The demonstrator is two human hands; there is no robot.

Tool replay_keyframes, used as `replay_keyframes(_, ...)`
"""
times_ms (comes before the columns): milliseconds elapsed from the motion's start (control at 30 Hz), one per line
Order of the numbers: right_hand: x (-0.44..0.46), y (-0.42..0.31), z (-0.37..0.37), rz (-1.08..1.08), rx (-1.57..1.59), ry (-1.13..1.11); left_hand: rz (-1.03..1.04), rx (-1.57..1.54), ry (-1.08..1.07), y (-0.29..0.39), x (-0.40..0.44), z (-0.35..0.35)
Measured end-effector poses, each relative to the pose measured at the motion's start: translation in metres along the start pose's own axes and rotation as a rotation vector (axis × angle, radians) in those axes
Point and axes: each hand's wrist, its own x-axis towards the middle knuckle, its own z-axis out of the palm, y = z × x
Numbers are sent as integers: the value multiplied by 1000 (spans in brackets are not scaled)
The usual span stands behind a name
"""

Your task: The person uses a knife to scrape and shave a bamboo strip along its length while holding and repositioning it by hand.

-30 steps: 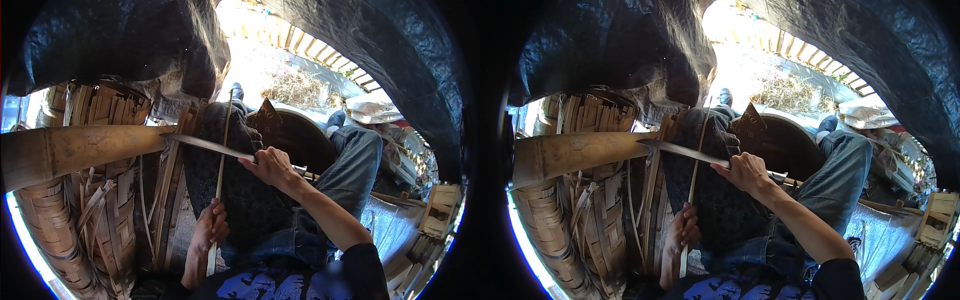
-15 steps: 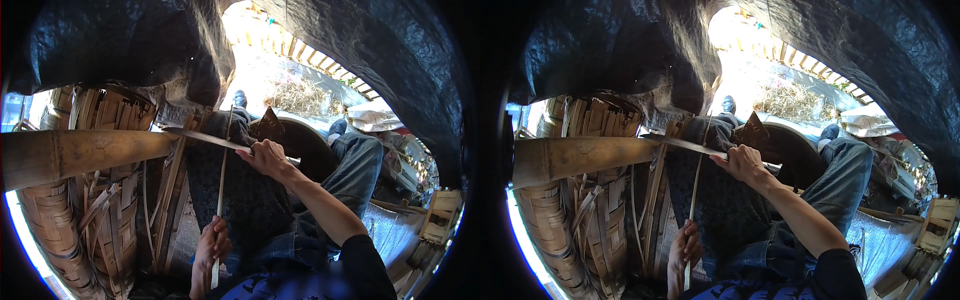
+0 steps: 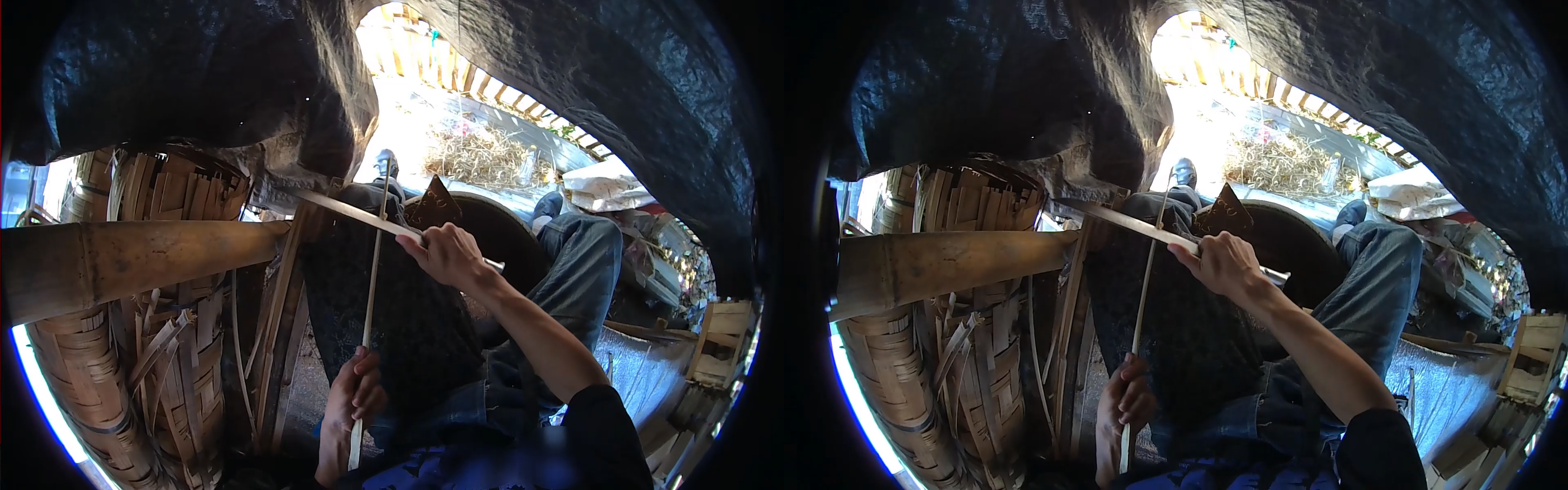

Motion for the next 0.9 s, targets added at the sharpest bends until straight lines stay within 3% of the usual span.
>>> replay_keyframes(67,6,7,7,-63,-65,74,-16,-132,-61,1,2,-1)
replay_keyframes(300,13,-21,19,-53,-98,-157,33,-193,-43,1,-13,-20)
replay_keyframes(467,10,-24,27,-170,-148,41,28,-360,-64,-8,-17,-18)
replay_keyframes(600,14,-26,28,-169,-132,30,34,-422,-37,-11,-23,-17)
replay_keyframes(667,13,-31,19,-112,-162,-95,51,-384,0,-14,-25,-17)
replay_keyframes(800,3,-26,3,-169,-138,-43,37,-273,-16,-12,-29,-13)
replay_keyframes(867,-5,-27,-18,-8,-159,-127,10,43,11,-13,-25,-5)
replay_keyframes(900,-10,-22,-22,18,-170,-122,4,46,10,-13,-26,-1)
